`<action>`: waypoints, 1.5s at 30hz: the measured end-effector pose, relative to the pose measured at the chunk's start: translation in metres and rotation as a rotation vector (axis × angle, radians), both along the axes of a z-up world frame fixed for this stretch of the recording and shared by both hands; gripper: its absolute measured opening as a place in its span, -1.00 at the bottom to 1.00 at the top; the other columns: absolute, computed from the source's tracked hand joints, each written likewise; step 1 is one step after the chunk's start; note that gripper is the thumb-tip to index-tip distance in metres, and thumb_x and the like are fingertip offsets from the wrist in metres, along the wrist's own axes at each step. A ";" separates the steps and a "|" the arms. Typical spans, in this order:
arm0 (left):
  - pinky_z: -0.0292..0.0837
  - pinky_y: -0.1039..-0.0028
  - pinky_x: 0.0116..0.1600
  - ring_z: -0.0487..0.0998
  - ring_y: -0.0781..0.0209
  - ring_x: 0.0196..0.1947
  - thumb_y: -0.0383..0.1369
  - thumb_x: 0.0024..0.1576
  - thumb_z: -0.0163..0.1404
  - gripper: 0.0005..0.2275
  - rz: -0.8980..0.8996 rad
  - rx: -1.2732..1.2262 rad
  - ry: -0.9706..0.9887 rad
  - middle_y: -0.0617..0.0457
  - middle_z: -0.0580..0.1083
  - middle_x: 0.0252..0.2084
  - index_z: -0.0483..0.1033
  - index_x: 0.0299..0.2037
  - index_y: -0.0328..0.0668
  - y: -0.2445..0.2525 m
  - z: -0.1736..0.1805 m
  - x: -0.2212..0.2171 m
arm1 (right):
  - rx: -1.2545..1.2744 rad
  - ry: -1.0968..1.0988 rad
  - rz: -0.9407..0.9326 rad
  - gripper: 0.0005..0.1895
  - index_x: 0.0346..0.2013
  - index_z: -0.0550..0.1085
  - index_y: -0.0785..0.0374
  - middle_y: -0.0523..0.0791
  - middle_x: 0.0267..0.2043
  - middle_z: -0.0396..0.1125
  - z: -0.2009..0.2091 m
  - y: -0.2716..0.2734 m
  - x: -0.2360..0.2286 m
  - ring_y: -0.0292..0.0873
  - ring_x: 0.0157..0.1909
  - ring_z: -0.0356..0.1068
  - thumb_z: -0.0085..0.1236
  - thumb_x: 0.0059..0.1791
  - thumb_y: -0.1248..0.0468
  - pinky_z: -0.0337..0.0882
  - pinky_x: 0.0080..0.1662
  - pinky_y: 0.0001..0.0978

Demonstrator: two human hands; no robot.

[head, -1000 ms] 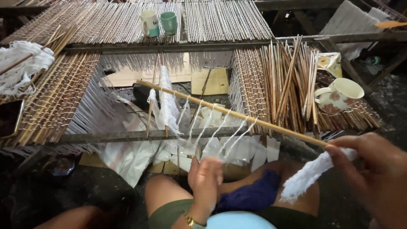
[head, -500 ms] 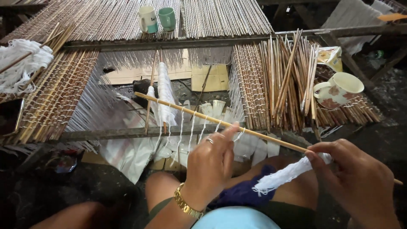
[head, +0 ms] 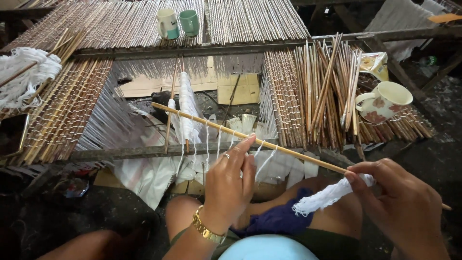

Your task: The person sits on the floor and uses a wooden stick to pull white yarn through a loom, creating a woven textile. They repeatedly insert the stick, pull the yarn, and adjust the fabric while seated.

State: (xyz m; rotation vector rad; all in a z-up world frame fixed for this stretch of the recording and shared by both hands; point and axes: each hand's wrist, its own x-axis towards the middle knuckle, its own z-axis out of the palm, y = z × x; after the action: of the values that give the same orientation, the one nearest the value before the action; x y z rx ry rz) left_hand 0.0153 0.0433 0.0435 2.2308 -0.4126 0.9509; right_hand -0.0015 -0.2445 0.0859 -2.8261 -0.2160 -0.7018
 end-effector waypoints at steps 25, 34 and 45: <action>0.50 0.53 -0.12 0.55 0.34 -0.18 -0.30 0.16 0.14 -0.86 -0.561 -0.527 0.555 0.18 0.61 -0.09 0.62 -0.12 -0.03 -0.050 -0.028 -0.015 | 0.710 0.296 0.420 -0.74 -0.18 0.54 0.14 -0.27 -0.52 0.30 -0.015 0.047 -0.004 -0.38 -0.55 0.17 -0.09 0.12 0.12 0.17 -0.46 -0.49; 0.60 0.37 -0.11 0.66 0.13 -0.18 -0.22 0.29 -0.11 -0.71 -0.633 -1.092 0.616 -0.14 0.61 -0.18 0.44 -0.04 -0.34 -0.050 -0.045 -0.016 | 0.754 0.192 0.416 -0.94 -0.21 0.52 0.12 -0.32 -0.54 0.25 -0.035 0.044 -0.004 -0.44 -0.57 0.07 0.10 0.05 0.27 0.08 -0.47 -0.54; 0.33 0.40 -0.23 0.45 0.22 -0.45 -0.27 0.31 -0.06 -0.82 -0.532 -0.472 0.328 0.13 0.47 -0.48 0.57 -0.17 -0.16 -0.042 -0.026 -0.015 | 0.762 0.237 0.476 -0.89 -0.15 0.51 0.12 -0.32 -0.56 0.17 -0.029 0.052 -0.005 -0.43 -0.59 -0.02 0.03 0.09 0.27 0.00 -0.49 -0.51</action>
State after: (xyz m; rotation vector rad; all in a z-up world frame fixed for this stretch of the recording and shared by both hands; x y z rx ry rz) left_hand -0.0001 0.0015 0.0174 1.6757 -0.5292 0.3435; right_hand -0.0064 -0.1925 0.0565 -1.9931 -0.4473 -0.2529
